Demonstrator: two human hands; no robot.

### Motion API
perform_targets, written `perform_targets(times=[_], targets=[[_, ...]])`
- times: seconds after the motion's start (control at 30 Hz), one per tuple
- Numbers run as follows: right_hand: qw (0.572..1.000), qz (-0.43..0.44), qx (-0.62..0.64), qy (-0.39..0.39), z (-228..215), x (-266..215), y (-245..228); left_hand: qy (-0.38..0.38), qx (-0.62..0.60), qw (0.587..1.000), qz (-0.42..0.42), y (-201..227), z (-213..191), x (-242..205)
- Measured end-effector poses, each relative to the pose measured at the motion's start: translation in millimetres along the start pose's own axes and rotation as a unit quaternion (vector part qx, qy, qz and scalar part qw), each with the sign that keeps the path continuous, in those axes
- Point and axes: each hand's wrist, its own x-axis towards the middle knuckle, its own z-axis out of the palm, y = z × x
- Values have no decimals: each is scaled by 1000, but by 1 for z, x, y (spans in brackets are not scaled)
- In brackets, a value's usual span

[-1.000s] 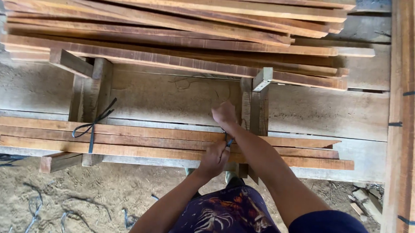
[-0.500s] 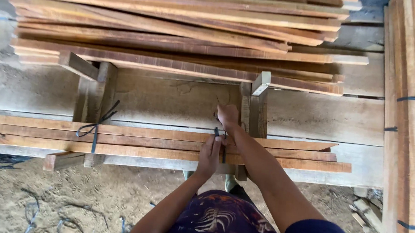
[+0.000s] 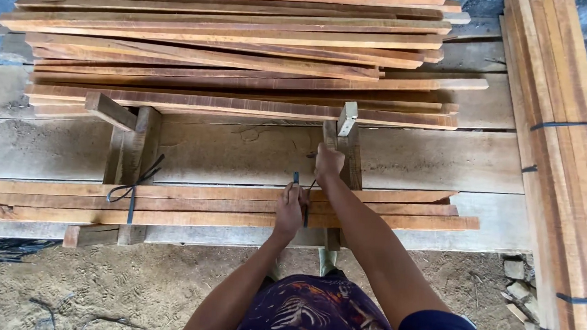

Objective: The recorder is using black elastic or rubber ties to bundle thin strips of wood together.

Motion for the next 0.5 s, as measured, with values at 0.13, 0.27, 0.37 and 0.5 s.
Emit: perform_targets(times=[0.13, 0.27, 0.37, 0.5], targets=[[989, -83, -119, 20, 16, 2, 1, -11, 87, 996, 23, -10, -7, 10], [947, -179, -265, 30, 34, 33, 38, -16, 115, 991, 61, 4, -5, 0], [913, -152, -378, -30, 43, 29, 44, -17, 126, 989, 69, 23, -2, -4], [881, -89, -461, -58, 47, 26, 47, -13, 176, 981, 85, 8, -5, 3]])
